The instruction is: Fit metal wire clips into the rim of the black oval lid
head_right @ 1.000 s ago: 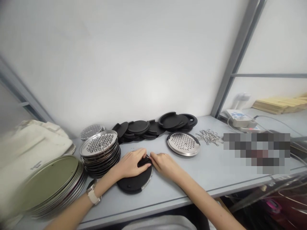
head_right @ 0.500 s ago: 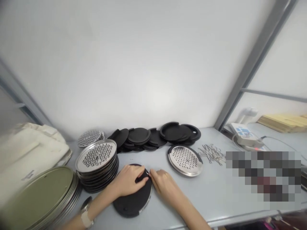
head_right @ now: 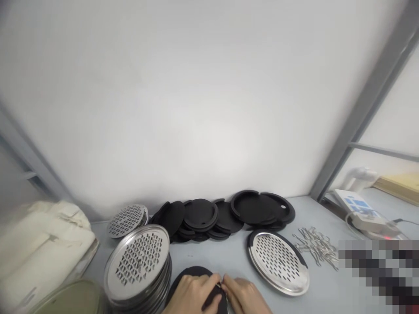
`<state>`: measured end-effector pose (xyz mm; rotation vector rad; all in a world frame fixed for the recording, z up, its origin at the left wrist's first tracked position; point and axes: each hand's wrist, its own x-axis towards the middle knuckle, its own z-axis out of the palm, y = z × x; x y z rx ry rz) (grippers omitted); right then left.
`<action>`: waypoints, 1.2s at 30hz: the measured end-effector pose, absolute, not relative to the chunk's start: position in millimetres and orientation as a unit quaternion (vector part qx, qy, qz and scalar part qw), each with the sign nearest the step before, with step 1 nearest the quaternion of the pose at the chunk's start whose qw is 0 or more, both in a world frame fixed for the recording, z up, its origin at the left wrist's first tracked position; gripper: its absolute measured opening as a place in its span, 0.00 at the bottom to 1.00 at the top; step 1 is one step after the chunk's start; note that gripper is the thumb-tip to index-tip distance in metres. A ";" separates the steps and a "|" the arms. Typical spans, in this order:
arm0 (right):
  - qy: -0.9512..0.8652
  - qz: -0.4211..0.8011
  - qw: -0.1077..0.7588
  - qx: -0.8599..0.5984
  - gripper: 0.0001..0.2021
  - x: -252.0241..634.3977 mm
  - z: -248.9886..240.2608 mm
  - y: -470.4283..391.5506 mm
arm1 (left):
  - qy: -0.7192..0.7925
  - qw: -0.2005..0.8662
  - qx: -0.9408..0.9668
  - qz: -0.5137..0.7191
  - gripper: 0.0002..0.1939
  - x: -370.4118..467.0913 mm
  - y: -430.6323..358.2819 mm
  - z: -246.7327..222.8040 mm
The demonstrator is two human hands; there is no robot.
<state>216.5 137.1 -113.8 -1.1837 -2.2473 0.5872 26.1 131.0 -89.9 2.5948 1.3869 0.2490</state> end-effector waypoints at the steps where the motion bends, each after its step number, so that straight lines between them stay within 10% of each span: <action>1: -0.831 0.225 0.262 -0.437 0.15 216.6 -112.9 136.7 | 0.464 0.094 0.878 0.072 0.10 26.6 131.7 -89.7; 36: -0.892 0.089 0.212 -0.390 0.07 222.9 -105.4 121.7 | 0.431 0.072 0.891 0.126 0.11 25.3 115.6 -64.2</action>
